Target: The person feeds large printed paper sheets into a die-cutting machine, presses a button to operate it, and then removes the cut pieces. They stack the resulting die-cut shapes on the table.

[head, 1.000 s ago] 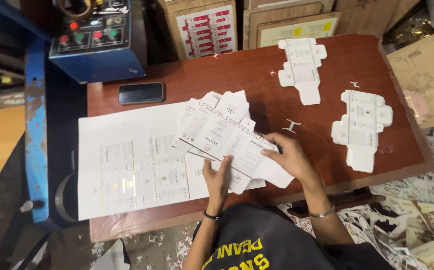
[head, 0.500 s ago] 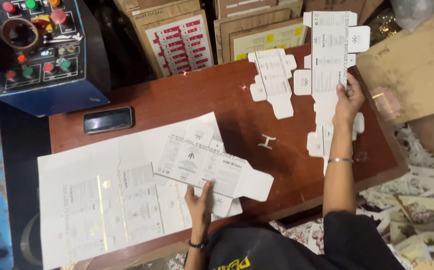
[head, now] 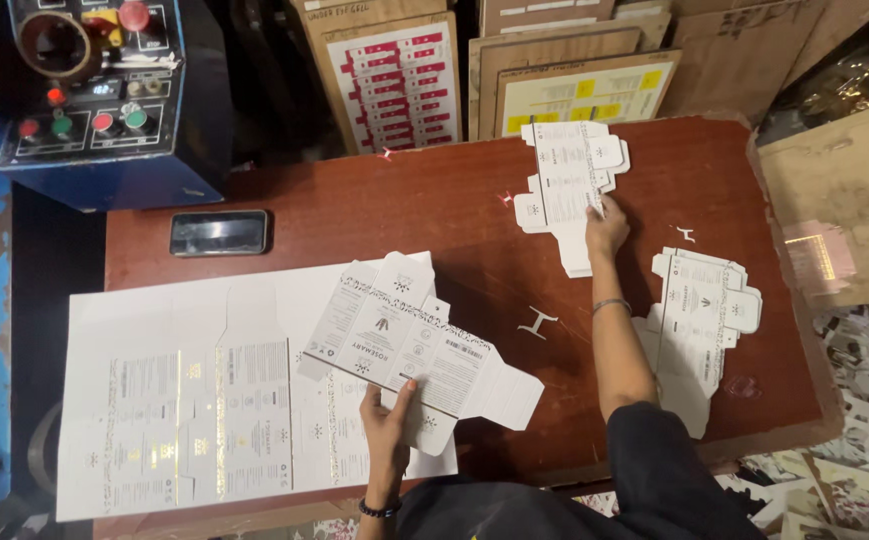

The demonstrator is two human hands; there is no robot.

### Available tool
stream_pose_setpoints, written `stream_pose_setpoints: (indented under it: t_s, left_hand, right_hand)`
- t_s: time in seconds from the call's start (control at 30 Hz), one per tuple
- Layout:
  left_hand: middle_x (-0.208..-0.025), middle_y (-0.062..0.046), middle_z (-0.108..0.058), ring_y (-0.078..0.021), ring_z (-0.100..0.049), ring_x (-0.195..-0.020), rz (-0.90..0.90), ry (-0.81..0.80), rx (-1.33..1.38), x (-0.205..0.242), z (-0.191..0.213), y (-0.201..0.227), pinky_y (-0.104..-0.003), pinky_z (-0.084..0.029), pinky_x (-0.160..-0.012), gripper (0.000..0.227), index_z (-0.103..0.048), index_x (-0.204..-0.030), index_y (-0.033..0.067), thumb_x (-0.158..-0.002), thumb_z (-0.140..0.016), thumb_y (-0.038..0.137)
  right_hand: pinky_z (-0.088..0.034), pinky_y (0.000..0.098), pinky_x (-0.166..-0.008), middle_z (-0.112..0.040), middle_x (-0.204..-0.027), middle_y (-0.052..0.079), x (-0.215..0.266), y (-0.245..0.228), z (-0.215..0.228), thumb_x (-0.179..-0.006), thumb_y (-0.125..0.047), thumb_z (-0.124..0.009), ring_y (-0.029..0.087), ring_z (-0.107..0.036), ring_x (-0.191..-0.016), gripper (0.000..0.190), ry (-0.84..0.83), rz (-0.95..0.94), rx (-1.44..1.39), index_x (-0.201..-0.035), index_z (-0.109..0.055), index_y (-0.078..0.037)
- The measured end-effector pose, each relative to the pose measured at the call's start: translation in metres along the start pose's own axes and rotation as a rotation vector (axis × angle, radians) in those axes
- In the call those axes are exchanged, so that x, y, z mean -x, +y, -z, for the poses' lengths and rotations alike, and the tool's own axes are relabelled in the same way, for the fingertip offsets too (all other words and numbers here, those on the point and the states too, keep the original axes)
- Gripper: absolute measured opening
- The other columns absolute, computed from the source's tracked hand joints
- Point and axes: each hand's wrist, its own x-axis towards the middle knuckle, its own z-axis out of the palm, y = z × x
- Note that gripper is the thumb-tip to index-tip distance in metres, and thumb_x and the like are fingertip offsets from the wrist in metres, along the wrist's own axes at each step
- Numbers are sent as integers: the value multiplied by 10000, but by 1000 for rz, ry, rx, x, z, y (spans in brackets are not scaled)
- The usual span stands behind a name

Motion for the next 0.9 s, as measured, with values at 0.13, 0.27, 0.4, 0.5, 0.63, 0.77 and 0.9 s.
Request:
stream_pose_setpoints:
  t_s: [0.13, 0.27, 0.4, 0.5, 0.63, 0.77, 0.9]
  left_hand:
    - [-1013, -158, -742, -166, -678, -864, -2, -19, 9, 3, -3, 2, -283, -553, -736, 350, -652, -1135, -78, -872, -762, 126]
    - [-1018, -142, -747, -165, -693, -869, -55, -70, -56, 4, -2, 9, -283, -567, -737, 345, -655, -1144, -67, -874, -752, 123]
    - [-1049, -147, -746, -156, -696, -894, -122, -186, -36, 6, 6, 16, -272, -577, -766, 330, -657, -1155, -76, -908, -750, 122]
    - [-1058, -144, -748, -160, -712, -878, -119, -262, -28, 4, 6, 24, -278, -593, -740, 331, -650, -1156, -70, -903, -746, 122]
    - [-994, -137, -758, -161, -717, -809, -148, -352, -125, 12, 17, 27, -286, -600, -691, 331, -640, -1143, -71, -902, -741, 133]
    - [-970, -123, -779, -141, -707, -805, -291, -336, -165, 14, 34, 34, -273, -582, -703, 311, -658, -1121, -83, -924, -736, 144]
    - [-997, -127, -769, -138, -696, -842, -292, -336, -113, 18, 57, 29, -273, -582, -733, 313, -650, -1130, -84, -942, -744, 149]
  right_hand:
    - [-542, 487, -857, -697, -1133, 216, 2, 0, 2, -865, -118, -801, 394, -684, -1007, 372, 0, -27, 334, -1230, -727, -107]
    - [-507, 635, -803, -608, -1210, 275, 4, -20, 16, -666, -229, -886, 520, -601, -1071, 571, 68, 150, 685, -1192, -716, -87]
    - [-559, 401, -886, -624, -1284, 200, 53, -66, 41, -988, -206, -732, 315, -664, -1058, 420, -237, 328, 140, -1353, -617, -35]
    - [-549, 276, -936, -699, -1142, 162, 130, -131, 68, -1056, -177, -603, 166, -672, -1037, 459, -719, 317, -347, -1476, -519, -12]
    - [-565, 340, -832, -721, -1142, 207, 221, -225, 103, -1050, -194, -603, 237, -724, -941, 453, -746, 318, -66, -1448, -528, 8]
    - [-573, 382, -879, -696, -1290, 235, 281, -297, 129, -1054, -108, -570, 342, -714, -1106, 395, -457, 598, -6, -1432, -583, 3]
    - [-589, 397, -933, -645, -1360, 250, 341, -314, 143, -1038, -31, -567, 394, -693, -1196, 433, -330, 746, -45, -1465, -520, 31]
